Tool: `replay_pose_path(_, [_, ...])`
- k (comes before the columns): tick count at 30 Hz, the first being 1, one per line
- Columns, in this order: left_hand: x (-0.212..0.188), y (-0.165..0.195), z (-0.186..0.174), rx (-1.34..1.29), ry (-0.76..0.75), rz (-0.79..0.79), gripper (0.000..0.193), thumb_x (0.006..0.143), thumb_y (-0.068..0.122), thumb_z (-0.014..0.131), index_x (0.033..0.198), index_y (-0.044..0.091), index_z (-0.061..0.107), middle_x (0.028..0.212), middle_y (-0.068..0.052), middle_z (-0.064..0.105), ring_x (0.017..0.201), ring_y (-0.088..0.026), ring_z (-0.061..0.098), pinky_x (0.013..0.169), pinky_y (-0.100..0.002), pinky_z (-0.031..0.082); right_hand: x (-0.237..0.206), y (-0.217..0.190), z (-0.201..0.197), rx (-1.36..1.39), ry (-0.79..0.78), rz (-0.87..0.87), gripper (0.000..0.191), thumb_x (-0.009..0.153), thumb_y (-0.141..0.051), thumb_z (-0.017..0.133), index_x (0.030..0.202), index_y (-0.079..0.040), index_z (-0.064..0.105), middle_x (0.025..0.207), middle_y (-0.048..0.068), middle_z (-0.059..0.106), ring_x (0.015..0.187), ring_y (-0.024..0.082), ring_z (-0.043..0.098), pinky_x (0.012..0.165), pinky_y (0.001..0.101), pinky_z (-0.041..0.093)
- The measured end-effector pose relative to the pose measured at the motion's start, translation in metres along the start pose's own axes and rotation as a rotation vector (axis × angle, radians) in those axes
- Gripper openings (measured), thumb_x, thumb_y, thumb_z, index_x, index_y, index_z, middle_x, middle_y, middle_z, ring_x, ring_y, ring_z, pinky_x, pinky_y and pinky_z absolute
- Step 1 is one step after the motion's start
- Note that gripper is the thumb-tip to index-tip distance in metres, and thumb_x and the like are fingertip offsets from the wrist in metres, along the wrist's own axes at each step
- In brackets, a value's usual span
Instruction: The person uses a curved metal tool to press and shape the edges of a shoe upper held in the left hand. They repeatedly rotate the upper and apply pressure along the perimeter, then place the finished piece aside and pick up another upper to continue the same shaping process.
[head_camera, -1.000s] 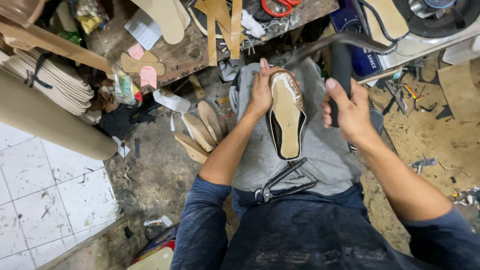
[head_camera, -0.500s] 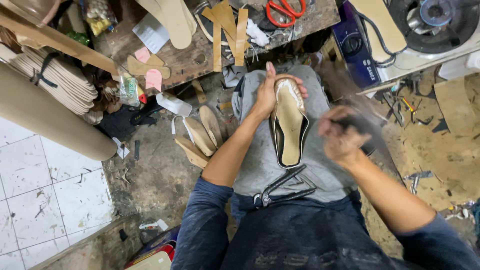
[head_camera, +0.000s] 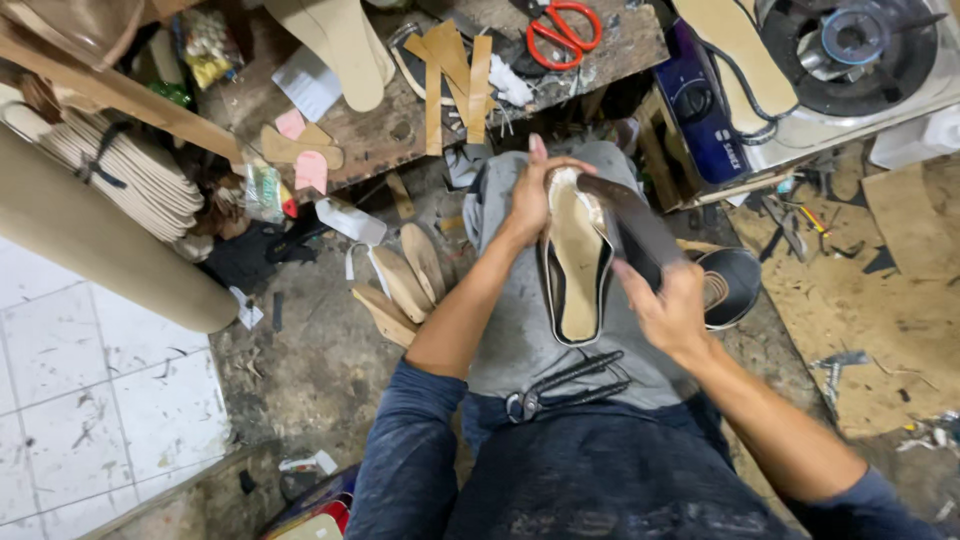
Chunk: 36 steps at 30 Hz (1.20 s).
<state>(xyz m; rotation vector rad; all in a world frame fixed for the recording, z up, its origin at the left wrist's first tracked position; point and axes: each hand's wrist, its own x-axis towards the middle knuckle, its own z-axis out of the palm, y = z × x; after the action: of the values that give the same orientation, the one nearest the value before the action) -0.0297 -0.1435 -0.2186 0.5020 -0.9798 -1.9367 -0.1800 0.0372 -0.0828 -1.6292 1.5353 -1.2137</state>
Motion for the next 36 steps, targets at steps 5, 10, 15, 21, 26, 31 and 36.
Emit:
replay_pose_path(5, [-0.004, 0.007, 0.002, -0.059, -0.028, -0.015, 0.087, 0.108, 0.063, 0.018, 0.114, -0.009, 0.068, 0.104, -0.025, 0.074, 0.095, -0.033, 0.075, 0.091, -0.043, 0.06, -0.012, -0.013, -0.005, -0.033, -0.039, 0.14, 0.022, 0.098, -0.006, 0.065, 0.117, 0.006, 0.063, 0.065, 0.003, 0.055, 0.052, 0.012, 0.052, 0.049, 0.0281, 0.041])
replay_pose_path(10, [-0.004, 0.012, 0.015, -0.165, -0.016, -0.082, 0.089, 0.109, 0.068, 0.023, 0.11, -0.009, 0.068, 0.094, -0.022, 0.073, 0.082, -0.031, 0.074, 0.082, -0.046, 0.064, -0.018, 0.008, 0.0, 0.267, 0.13, 0.181, 0.045, 0.097, -0.013, 0.062, 0.138, 0.0, 0.049, 0.072, 0.0, 0.058, 0.051, 0.009, 0.054, 0.046, 0.0263, 0.044])
replay_pose_path(15, [-0.02, 0.026, 0.034, -0.01, -0.007, -0.141, 0.074, 0.107, 0.059, 0.035, 0.115, -0.008, 0.066, 0.099, -0.023, 0.074, 0.09, -0.031, 0.076, 0.083, -0.044, 0.063, -0.042, 0.049, -0.044, -0.163, -0.236, 0.172, 0.032, 0.096, -0.026, 0.063, 0.115, 0.0, 0.064, 0.059, 0.012, 0.061, 0.049, 0.02, 0.058, 0.051, 0.036, 0.047])
replay_pose_path(21, [-0.061, 0.055, 0.067, -0.042, -0.033, -0.099, 0.06, 0.109, 0.05, 0.043, 0.121, -0.006, 0.062, 0.104, -0.022, 0.072, 0.096, -0.032, 0.074, 0.085, -0.045, 0.062, -0.07, 0.061, -0.108, -0.298, -0.6, -0.234, 0.032, 0.088, -0.042, 0.061, 0.09, -0.01, 0.065, 0.071, 0.011, 0.06, 0.069, 0.032, 0.063, 0.062, 0.043, 0.048])
replay_pose_path(26, [-0.074, 0.11, 0.094, -0.08, -0.203, 0.079, 0.058, 0.11, 0.048, 0.048, 0.12, -0.008, 0.062, 0.106, -0.025, 0.072, 0.1, -0.035, 0.074, 0.09, -0.049, 0.062, -0.05, 0.03, -0.107, -0.538, -0.281, -0.159, 0.028, 0.092, -0.034, 0.065, 0.1, -0.007, 0.071, 0.1, 0.014, 0.075, 0.094, 0.03, 0.071, 0.082, 0.0367, 0.055])
replay_pose_path(31, [-0.074, 0.167, 0.131, -0.447, -0.406, 0.145, 0.055, 0.11, 0.051, 0.048, 0.119, -0.001, 0.064, 0.105, -0.023, 0.072, 0.103, -0.037, 0.075, 0.095, -0.054, 0.06, -0.023, 0.009, -0.076, 0.591, -0.249, 0.299, 0.064, 0.09, -0.028, 0.073, 0.145, -0.003, 0.052, 0.136, 0.012, 0.065, 0.125, 0.023, 0.062, 0.106, 0.0395, 0.05])
replay_pose_path(36, [-0.054, 0.176, 0.166, -0.219, -0.202, 0.364, 0.05, 0.116, 0.044, 0.053, 0.126, -0.004, 0.064, 0.103, -0.021, 0.074, 0.093, -0.032, 0.075, 0.088, -0.049, 0.062, -0.049, 0.005, -0.046, 1.489, -0.247, 0.503, 0.077, 0.085, -0.015, 0.08, 0.152, -0.001, 0.045, 0.139, 0.017, 0.059, 0.124, 0.03, 0.061, 0.105, 0.046, 0.048])
